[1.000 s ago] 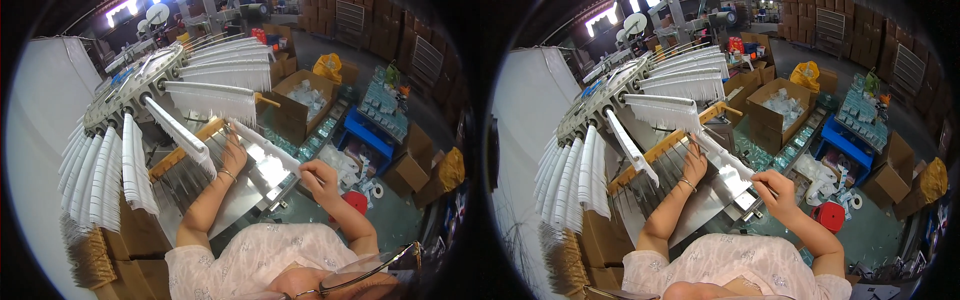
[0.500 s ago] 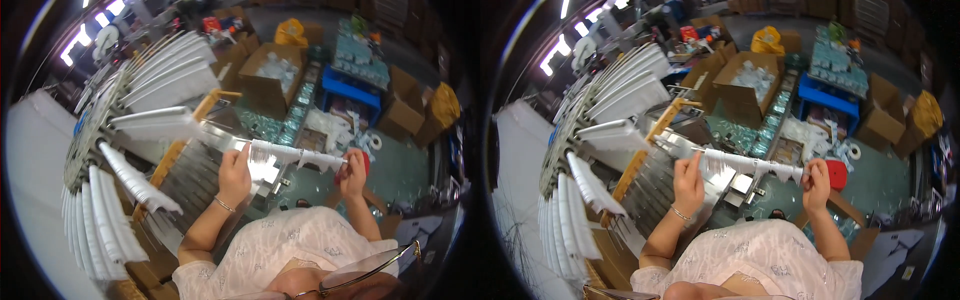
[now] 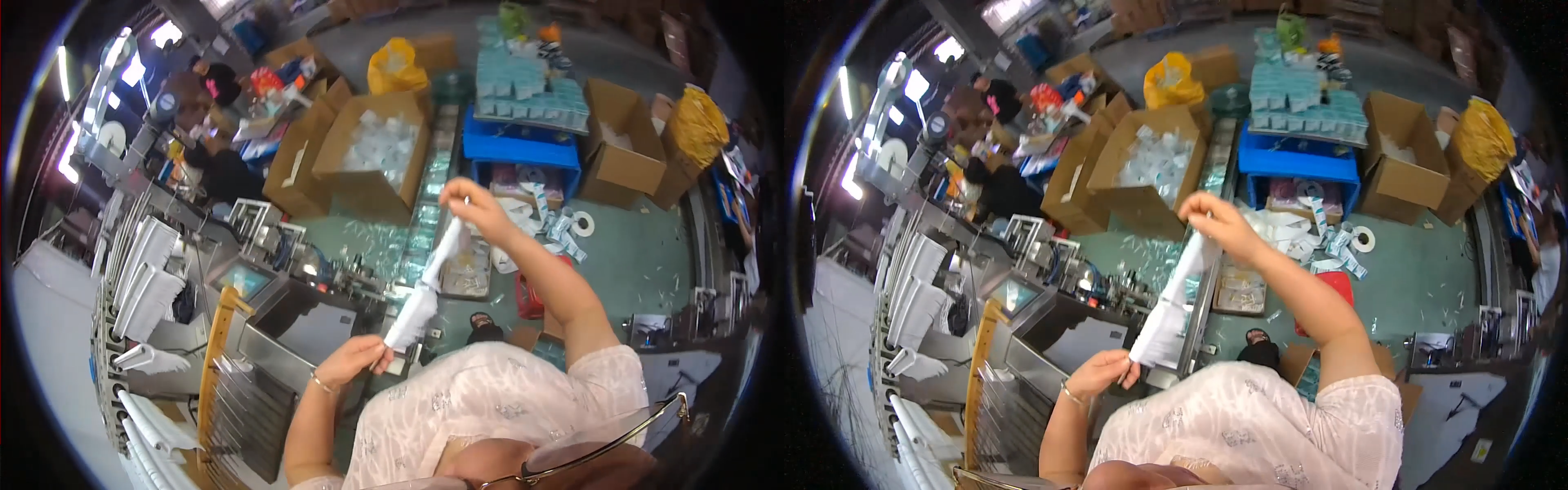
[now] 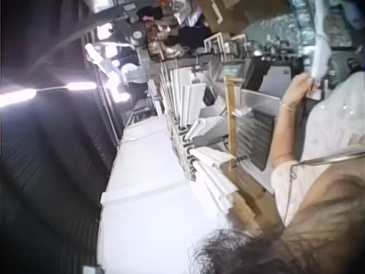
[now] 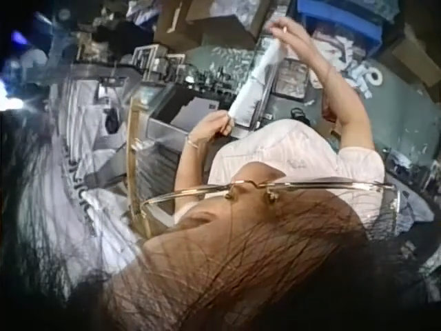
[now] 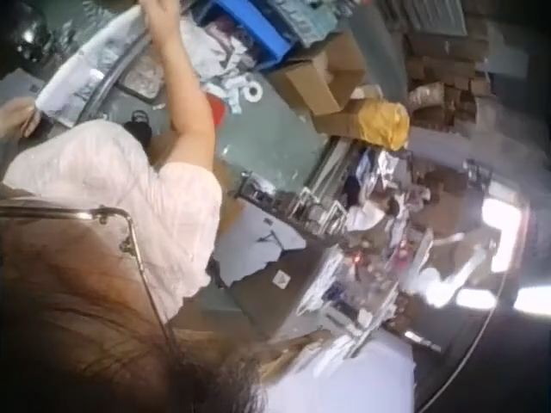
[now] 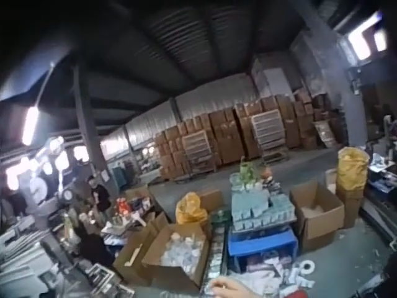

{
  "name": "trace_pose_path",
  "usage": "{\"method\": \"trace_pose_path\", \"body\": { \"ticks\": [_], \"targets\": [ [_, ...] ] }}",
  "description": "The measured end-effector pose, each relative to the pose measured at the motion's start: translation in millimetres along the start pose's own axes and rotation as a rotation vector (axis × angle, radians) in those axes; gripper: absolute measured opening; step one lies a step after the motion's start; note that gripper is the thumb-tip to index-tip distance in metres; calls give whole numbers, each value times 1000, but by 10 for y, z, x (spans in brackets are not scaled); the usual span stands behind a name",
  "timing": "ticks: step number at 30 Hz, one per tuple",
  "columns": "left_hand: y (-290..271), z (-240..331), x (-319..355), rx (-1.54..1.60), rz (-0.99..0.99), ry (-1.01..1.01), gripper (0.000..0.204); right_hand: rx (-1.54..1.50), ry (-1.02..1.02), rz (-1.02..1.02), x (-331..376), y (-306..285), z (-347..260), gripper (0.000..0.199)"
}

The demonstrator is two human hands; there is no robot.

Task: Operating a tube processing machine and manually packaging the products into cardboard boxes.

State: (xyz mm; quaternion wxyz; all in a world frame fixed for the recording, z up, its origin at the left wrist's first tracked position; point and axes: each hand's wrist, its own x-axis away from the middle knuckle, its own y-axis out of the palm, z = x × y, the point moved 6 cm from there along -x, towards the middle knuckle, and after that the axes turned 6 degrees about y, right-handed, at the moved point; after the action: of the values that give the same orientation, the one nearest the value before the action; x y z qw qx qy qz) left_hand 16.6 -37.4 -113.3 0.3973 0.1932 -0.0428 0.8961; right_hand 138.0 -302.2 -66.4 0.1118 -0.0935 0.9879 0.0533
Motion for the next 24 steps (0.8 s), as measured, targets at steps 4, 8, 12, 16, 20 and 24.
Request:
{"method": "trace_pose_path", "body": {
  "ticks": [4,8,12,16,20,24],
  "targets": [
    [-90,205,-534,34,179,147,28,74,-165,153,-769,-378,-126,21],
    [-96,425,-894,19,355,106,23,-65,-225,377,-920,-666,169,15],
    [-181,468,-1223,142,527,248,22,-35,-112,277,-412,-317,804,9],
    [-365,459,-1405,186,667,311,24,-214,134,-150,54,462,1125,14],
    [-511,531,-1411,359,830,455,27,-311,-49,-167,-101,939,992,30],
    [-673,570,-1446,386,931,571,24,-253,-102,34,-355,1088,842,17]
  ]
}}
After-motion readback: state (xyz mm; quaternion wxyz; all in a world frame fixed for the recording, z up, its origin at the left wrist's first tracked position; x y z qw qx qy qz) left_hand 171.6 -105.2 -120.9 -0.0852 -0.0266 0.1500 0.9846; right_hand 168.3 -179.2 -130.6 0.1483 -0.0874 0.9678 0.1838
